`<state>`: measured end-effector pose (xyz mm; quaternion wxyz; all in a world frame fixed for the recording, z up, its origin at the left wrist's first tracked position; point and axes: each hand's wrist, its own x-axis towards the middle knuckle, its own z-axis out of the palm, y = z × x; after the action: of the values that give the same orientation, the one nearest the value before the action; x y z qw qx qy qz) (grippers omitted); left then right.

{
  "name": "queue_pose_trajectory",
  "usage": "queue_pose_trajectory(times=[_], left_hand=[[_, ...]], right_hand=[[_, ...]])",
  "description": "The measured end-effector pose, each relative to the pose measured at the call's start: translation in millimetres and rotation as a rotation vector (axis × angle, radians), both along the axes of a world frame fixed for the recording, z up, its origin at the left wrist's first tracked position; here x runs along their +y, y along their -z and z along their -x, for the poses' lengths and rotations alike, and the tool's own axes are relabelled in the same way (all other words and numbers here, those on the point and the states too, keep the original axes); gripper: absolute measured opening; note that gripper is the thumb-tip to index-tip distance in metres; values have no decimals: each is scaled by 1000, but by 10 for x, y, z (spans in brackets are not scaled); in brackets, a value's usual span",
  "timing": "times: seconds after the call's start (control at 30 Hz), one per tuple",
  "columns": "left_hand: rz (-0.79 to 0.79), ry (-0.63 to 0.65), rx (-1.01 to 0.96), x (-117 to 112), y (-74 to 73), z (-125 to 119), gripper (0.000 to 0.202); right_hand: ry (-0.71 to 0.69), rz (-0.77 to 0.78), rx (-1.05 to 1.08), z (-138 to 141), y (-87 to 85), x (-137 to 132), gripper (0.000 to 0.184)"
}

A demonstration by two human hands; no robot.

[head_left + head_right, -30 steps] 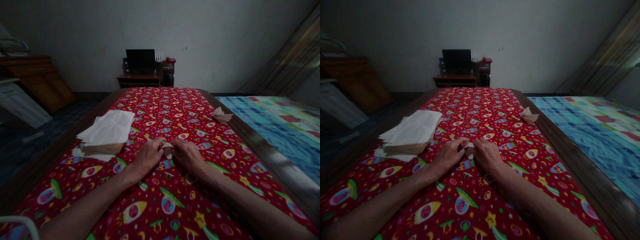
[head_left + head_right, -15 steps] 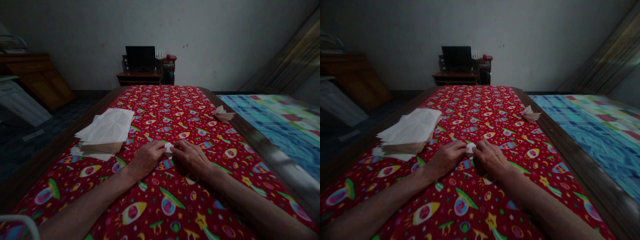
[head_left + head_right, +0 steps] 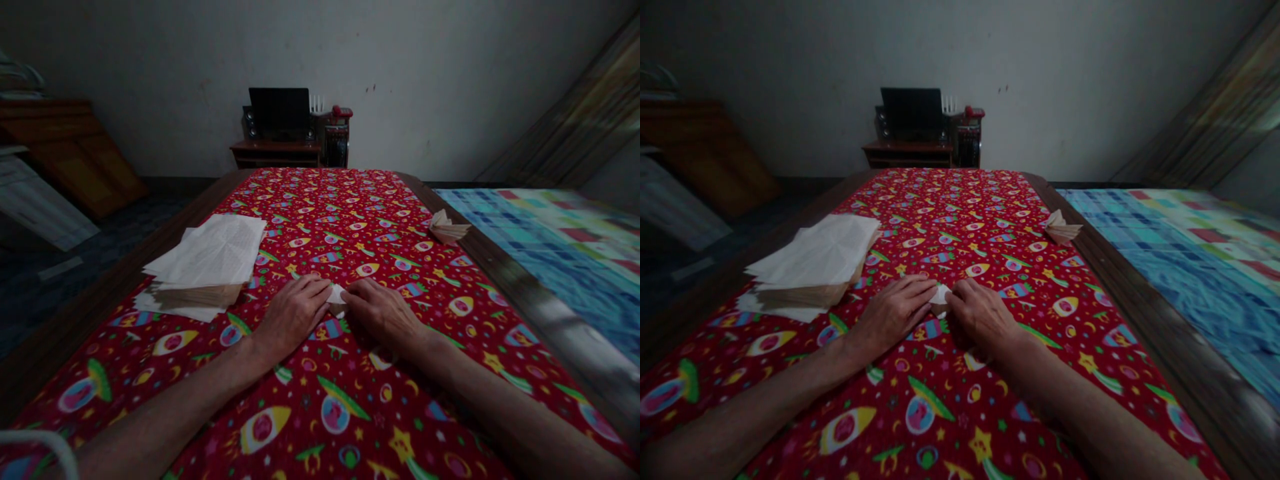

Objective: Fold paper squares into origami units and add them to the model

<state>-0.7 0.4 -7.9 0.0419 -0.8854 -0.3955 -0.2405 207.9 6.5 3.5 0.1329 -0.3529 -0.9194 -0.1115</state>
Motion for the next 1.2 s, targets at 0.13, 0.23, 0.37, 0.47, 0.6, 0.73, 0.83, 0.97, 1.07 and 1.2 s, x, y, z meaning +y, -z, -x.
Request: queue_pose_trajectory(times=[0.13, 0.23, 0.37, 0.47, 0.6, 0.73, 0.83, 0.97, 1.07, 1.2], left_hand=[[55, 90, -77, 41, 18, 6, 23], [81, 146, -100, 60, 14, 9, 23], [46, 216, -72, 60, 24, 15, 23], [11, 228, -55, 40, 45, 17, 22], [5, 174, -103, -1, 51, 15, 18], [84, 144, -152, -22, 18, 17, 16], [125, 127, -177, -16, -3, 18, 14], [188, 125, -210, 12, 16, 14, 11], [193, 106, -277, 58, 55, -1, 9], [233, -10, -350, 132, 91, -26, 11]], right_hand=[[15, 39, -20, 2, -15, 0, 13], [15, 75, -39, 5, -28, 0, 11], [19, 78, -71, 20, -48, -5, 9], [0, 78, -78, 27, -66, -18, 13], [-34, 70, -49, 7, -58, -23, 12], [-43, 45, 56, -34, 18, 9, 14], [-50, 71, 176, -65, 84, 33, 16], [-50, 256, 436, -81, 118, 38, 15], [-1, 346, 560, -59, 112, 41, 13], [94, 352, 532, -1, 100, 40, 15]])
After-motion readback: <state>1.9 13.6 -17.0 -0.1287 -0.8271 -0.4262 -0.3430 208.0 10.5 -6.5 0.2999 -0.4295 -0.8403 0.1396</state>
